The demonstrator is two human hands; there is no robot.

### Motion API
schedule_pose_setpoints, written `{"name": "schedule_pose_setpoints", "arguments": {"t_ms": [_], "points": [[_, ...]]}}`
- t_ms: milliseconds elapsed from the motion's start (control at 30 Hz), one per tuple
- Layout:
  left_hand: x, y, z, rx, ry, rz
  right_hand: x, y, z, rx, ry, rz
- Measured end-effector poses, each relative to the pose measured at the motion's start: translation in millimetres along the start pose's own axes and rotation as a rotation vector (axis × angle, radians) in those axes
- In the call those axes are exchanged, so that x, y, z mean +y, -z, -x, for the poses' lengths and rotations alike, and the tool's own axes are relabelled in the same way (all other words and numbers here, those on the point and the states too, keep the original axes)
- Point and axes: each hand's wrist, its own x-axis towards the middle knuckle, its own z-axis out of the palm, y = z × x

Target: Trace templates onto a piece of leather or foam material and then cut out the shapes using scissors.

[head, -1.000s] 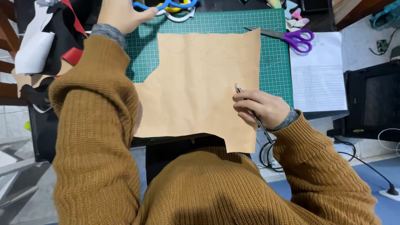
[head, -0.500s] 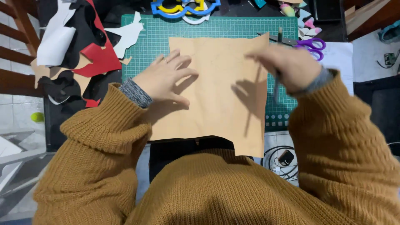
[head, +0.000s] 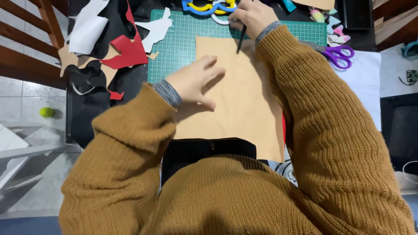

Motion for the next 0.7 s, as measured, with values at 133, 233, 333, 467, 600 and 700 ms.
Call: {"name": "schedule_pose_setpoints", "arguments": {"t_ms": [133,233,333,467,600,700], "points": [[-13.0,39.8,10.6,-0.002,-0.169,0.178,3.3,11.3,-5.9,0.077,0.169,0.164],[0.1,50.8,24.3,-0.187,-0.067,0.096,2.2,21.6,-17.0,0.111,0.323,0.457],[31.8,50.4,40.0,-0.473,0.221,-0.105,8.0,4.8,-20.4,-0.115,0.351,0.535],[30.0,26.4,55.4,-0.376,0.179,0.011,32.5,-48.6,-17.0,-0.094,0.400,0.404],[35.9,24.0,57.2,-0.324,0.155,0.067,58.1,-98.0,-22.5,-0.071,0.455,0.248],[35.3,18.7,56.5,-0.293,0.143,0.093,68.1,-123.8,-24.9,-0.057,0.487,0.141]]}}
